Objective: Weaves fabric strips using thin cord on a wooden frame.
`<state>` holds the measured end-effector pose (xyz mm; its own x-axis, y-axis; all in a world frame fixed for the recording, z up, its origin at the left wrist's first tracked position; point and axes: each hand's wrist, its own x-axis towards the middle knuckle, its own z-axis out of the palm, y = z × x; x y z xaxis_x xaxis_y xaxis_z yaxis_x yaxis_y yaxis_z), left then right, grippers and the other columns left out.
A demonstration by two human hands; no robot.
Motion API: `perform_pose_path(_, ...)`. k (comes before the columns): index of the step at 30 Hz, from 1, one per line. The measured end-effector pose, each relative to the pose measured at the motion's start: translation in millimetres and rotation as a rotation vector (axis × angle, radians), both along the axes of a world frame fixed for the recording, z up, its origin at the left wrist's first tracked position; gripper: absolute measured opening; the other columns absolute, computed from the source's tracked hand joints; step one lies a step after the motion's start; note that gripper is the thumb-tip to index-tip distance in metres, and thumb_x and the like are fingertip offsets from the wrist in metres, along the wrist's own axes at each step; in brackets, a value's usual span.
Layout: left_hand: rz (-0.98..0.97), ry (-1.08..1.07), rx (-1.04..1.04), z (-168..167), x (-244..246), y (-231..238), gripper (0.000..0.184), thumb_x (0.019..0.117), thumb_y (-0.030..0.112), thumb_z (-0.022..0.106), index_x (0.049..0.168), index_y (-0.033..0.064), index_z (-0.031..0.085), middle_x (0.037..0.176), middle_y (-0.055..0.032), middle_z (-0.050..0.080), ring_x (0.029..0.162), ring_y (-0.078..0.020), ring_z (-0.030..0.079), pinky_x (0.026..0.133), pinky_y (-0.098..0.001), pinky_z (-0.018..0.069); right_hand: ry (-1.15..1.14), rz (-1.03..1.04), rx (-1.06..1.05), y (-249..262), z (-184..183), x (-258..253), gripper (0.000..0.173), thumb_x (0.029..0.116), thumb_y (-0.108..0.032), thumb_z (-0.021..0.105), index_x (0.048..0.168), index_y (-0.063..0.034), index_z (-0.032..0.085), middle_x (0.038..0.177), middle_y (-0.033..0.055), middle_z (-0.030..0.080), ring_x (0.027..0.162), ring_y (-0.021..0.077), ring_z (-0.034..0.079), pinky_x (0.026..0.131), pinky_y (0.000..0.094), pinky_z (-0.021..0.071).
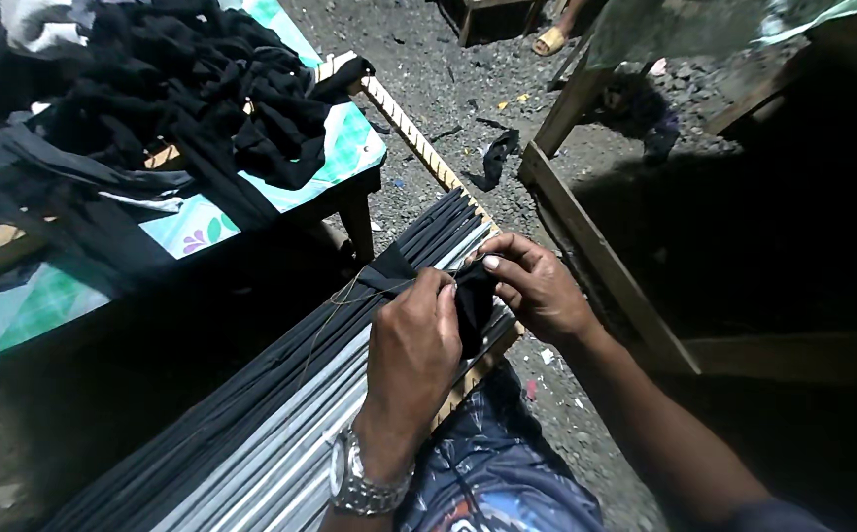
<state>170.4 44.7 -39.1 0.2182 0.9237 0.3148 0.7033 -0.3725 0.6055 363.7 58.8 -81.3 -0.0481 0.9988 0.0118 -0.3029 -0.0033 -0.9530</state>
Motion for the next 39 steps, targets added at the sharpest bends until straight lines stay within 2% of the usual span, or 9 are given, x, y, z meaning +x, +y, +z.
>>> perform_pose_path(5,0.003,0.017,-0.009,1.8,2.0,-6.0,0.016,0.0996,0.020,0.057,0.100,0.0151,0.072,0.070,0.0062,0.062,0.056,-0.0050,0.055,0.051,-0.0255,0.0487,-0.047,-0.067,-0.002,-1.0,2.9,-1.2,0.018,0.0994,-0.006,0.060,0.115,-0.0069,0.068,0.099,0.0080,0.068,0.078,0.0117,0.064,0.071,0.0275,0.0571)
perform_pose_path(9,0.000,0.017,-0.019,-0.4,2.4,-7.5,0.016,0.0990,0.020,0.057,0.098,0.0154,0.072,0.068,0.0061,0.061,0.055,-0.0053,0.055,0.050,-0.0260,0.0484,-0.058,-0.065,0.017,-1.3,1.8,-0.6,0.017,0.0996,-0.006,0.061,0.115,-0.0061,0.067,0.100,0.0083,0.068,0.080,0.0132,0.065,0.074,0.0306,0.0587)
perform_pose_path(19,0.018,-0.001,-0.005,1.4,-0.4,-10.0,0.016,0.0983,0.019,0.057,0.098,0.0152,0.072,0.067,0.0074,0.059,0.053,-0.0028,0.053,0.048,-0.0231,0.0464,-0.121,-0.103,0.037,-2.4,5.8,-4.1,0.017,0.0992,-0.006,0.062,0.116,-0.0066,0.068,0.097,0.0071,0.068,0.075,0.0111,0.063,0.068,0.0255,0.0558)
perform_pose_path(25,0.012,0.009,-0.022,1.3,-1.9,-9.8,0.015,0.0978,0.019,0.057,0.096,0.0152,0.072,0.066,0.0074,0.059,0.054,-0.0035,0.053,0.049,-0.0236,0.0467,-0.105,-0.094,0.054,-2.6,6.4,-6.8,0.017,0.0990,-0.004,0.062,0.116,-0.0056,0.067,0.098,0.0075,0.068,0.077,0.0114,0.064,0.069,0.0262,0.0569)
perform_pose_path(30,0.024,0.011,-0.026,-1.1,-2.3,-8.0,0.015,0.0981,0.019,0.056,0.096,0.0152,0.071,0.065,0.0069,0.059,0.053,-0.0037,0.053,0.048,-0.0243,0.0464,-0.151,-0.065,0.152,-3.6,7.8,-8.8,0.016,0.0985,-0.003,0.062,0.114,-0.0047,0.067,0.098,0.0072,0.069,0.078,0.0110,0.064,0.068,0.0251,0.0563)
perform_pose_path(39,0.028,0.004,-0.072,-2.3,-4.3,-6.2,0.015,0.0975,0.020,0.058,0.094,0.0155,0.071,0.065,0.0062,0.060,0.054,-0.0057,0.056,0.050,-0.0269,0.0489,-0.312,-0.052,0.351,-5.9,6.6,-11.5,0.018,0.0960,0.001,0.061,0.112,-0.0040,0.065,0.105,0.0073,0.069,0.088,0.0145,0.068,0.076,0.0288,0.0600)
